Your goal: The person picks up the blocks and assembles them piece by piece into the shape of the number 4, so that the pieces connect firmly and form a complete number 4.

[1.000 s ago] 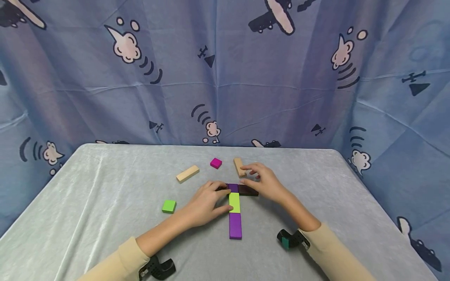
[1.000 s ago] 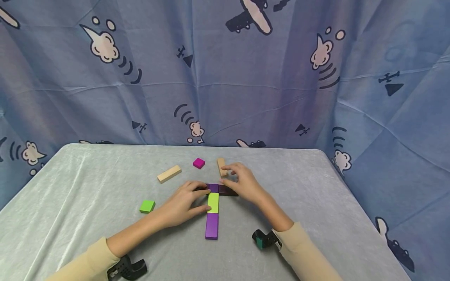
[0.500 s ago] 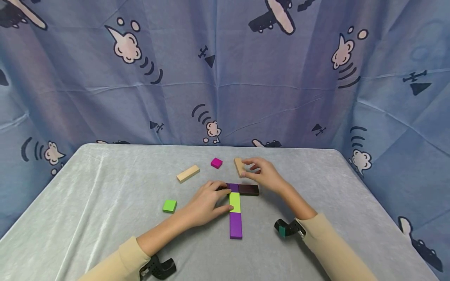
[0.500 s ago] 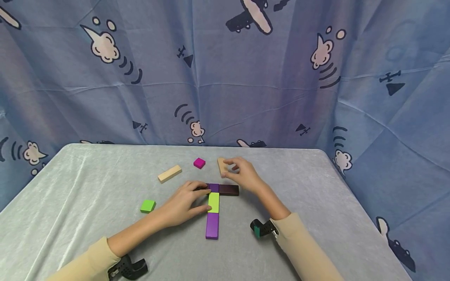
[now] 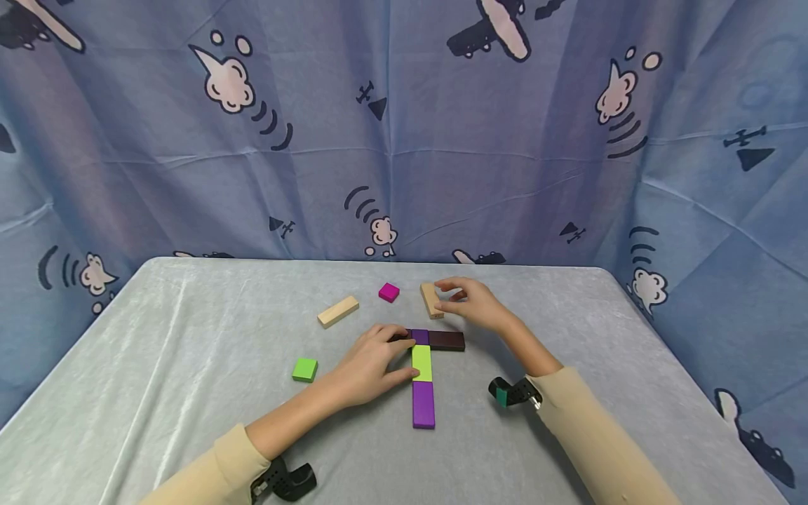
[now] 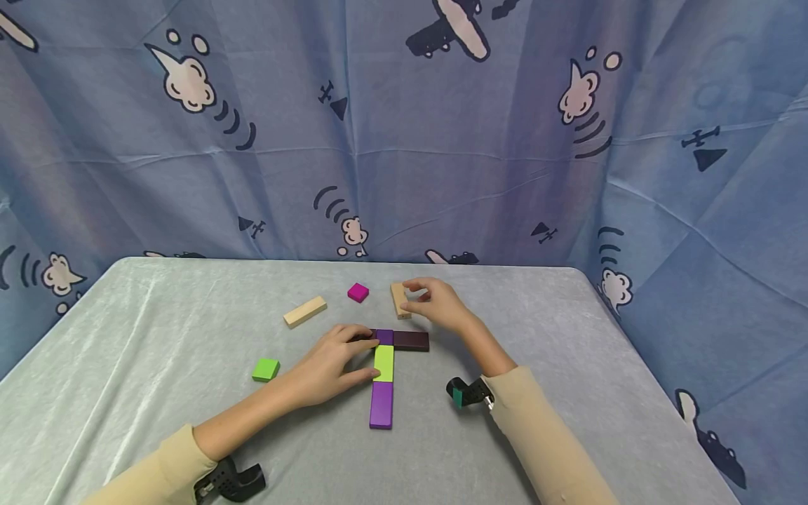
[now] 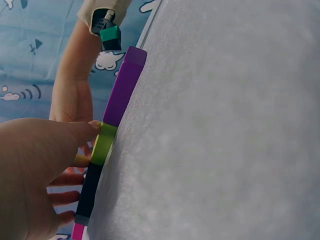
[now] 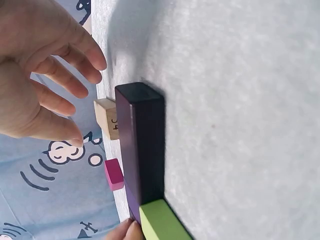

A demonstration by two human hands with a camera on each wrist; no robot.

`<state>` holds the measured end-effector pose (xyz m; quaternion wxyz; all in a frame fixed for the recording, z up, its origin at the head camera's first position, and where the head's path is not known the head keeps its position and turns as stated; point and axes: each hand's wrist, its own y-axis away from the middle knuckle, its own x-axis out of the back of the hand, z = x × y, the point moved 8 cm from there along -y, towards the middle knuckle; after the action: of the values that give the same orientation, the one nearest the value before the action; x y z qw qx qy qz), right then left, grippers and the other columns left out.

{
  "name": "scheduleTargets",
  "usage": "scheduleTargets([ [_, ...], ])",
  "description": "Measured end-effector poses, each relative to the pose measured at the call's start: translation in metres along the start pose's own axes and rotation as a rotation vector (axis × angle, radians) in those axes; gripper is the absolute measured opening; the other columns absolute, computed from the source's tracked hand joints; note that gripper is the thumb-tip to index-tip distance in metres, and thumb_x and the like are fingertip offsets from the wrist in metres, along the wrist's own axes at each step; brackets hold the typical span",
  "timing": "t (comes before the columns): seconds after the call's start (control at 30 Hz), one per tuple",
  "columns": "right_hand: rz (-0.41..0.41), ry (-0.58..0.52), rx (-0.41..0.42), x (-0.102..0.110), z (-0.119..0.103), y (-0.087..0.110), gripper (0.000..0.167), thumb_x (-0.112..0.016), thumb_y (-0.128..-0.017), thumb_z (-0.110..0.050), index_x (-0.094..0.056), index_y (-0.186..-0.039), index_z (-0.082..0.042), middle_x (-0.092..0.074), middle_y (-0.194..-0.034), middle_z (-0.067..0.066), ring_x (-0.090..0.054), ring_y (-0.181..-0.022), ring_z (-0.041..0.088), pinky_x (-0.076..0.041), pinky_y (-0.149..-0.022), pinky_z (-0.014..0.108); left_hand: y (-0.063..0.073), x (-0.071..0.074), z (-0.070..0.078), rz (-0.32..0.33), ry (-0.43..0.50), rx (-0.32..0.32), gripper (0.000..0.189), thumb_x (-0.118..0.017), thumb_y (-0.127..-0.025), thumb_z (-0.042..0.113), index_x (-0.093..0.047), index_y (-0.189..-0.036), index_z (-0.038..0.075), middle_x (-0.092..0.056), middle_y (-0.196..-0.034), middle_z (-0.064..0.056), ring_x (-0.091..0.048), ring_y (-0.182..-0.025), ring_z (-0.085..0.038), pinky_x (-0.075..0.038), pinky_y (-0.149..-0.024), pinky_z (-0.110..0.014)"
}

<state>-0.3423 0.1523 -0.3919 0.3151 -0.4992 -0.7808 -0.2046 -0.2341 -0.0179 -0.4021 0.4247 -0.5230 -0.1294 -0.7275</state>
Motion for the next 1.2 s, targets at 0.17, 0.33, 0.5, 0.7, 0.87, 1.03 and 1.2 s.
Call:
scheduleTargets([
  [0.17,-0.045,-0.016,-0.022,-0.001,0.003,-0.005,0.051,-0.069,-0.103,-0.015,-0.055,-0.146,0.008,-0.061,-0.140,0.030,-0.061,-0.126,0.047,-0.052,-0.104,0.055,0.000,0.000,0.000,0.000,-0.003,0.000,0.048,-0.075,-0.099,0.036,-0.071,-0.136,0.004,-0.063,-0.141,-0.015,-0.056,-0.130,-0.032,-0.047,-0.111,-0.051],
  [0.33,-0.082,-0.057,-0.064,-0.003,0.006,-0.009,0.052,-0.068,-0.103,-0.012,-0.053,-0.149,0.006,-0.063,-0.132,0.028,-0.065,-0.119,0.043,-0.058,-0.095,0.047,0.001,0.000,0.000,-0.001,-0.005,0.003,0.049,-0.075,-0.099,0.036,-0.071,-0.136,0.004,-0.063,-0.141,-0.015,-0.056,-0.130,-0.032,-0.047,-0.111,-0.051],
  [0.5,-0.108,-0.092,-0.085,-0.005,0.009,-0.015,0.053,-0.066,-0.102,-0.007,-0.050,-0.151,0.007,-0.065,-0.123,0.027,-0.069,-0.105,0.031,-0.060,-0.087,0.039,0.001,0.000,0.000,-0.005,-0.002,0.005,0.049,-0.075,-0.100,0.036,-0.070,-0.137,0.005,-0.063,-0.142,-0.015,-0.056,-0.130,-0.032,-0.047,-0.110,-0.051],
  [0.7,-0.117,-0.102,-0.110,-0.006,0.013,-0.021,0.056,-0.068,-0.102,-0.009,-0.049,-0.152,0.007,-0.068,-0.114,0.023,-0.068,-0.090,0.018,-0.058,-0.080,0.031,0.001,0.000,0.000,-0.007,-0.002,0.007,0.049,-0.074,-0.100,0.036,-0.070,-0.137,0.005,-0.062,-0.142,-0.015,-0.056,-0.129,-0.032,-0.047,-0.109,-0.051],
  [0.87,-0.143,-0.100,-0.122,-0.007,0.016,-0.025,0.057,-0.066,-0.104,-0.011,-0.046,-0.153,0.009,-0.068,-0.110,0.022,-0.068,-0.088,0.018,-0.057,-0.078,0.029,0.000,-0.001,0.000,-0.012,-0.005,0.008,0.049,-0.074,-0.100,0.037,-0.070,-0.137,0.005,-0.062,-0.142,-0.015,-0.056,-0.129,-0.032,-0.047,-0.110,-0.051],
  [1.03,-0.168,-0.096,-0.143,-0.009,0.015,-0.026,0.057,-0.063,-0.106,-0.014,-0.044,-0.155,0.008,-0.068,-0.109,0.021,-0.066,-0.090,0.020,-0.056,-0.077,0.030,0.000,-0.002,0.000,-0.013,-0.010,0.011,0.049,-0.074,-0.100,0.037,-0.069,-0.138,0.005,-0.062,-0.142,-0.015,-0.056,-0.130,-0.032,-0.047,-0.111,-0.051],
  [1.2,-0.175,-0.090,-0.146,-0.009,0.014,-0.028,0.055,-0.062,-0.106,-0.015,-0.045,-0.155,0.005,-0.067,-0.106,0.019,-0.064,-0.088,0.019,-0.054,-0.074,0.030,0.000,-0.001,0.000,-0.011,-0.008,0.011,0.049,-0.074,-0.100,0.037,-0.070,-0.137,0.004,-0.062,-0.143,-0.015,-0.056,-0.130,-0.032,-0.047,-0.110,-0.051],
])
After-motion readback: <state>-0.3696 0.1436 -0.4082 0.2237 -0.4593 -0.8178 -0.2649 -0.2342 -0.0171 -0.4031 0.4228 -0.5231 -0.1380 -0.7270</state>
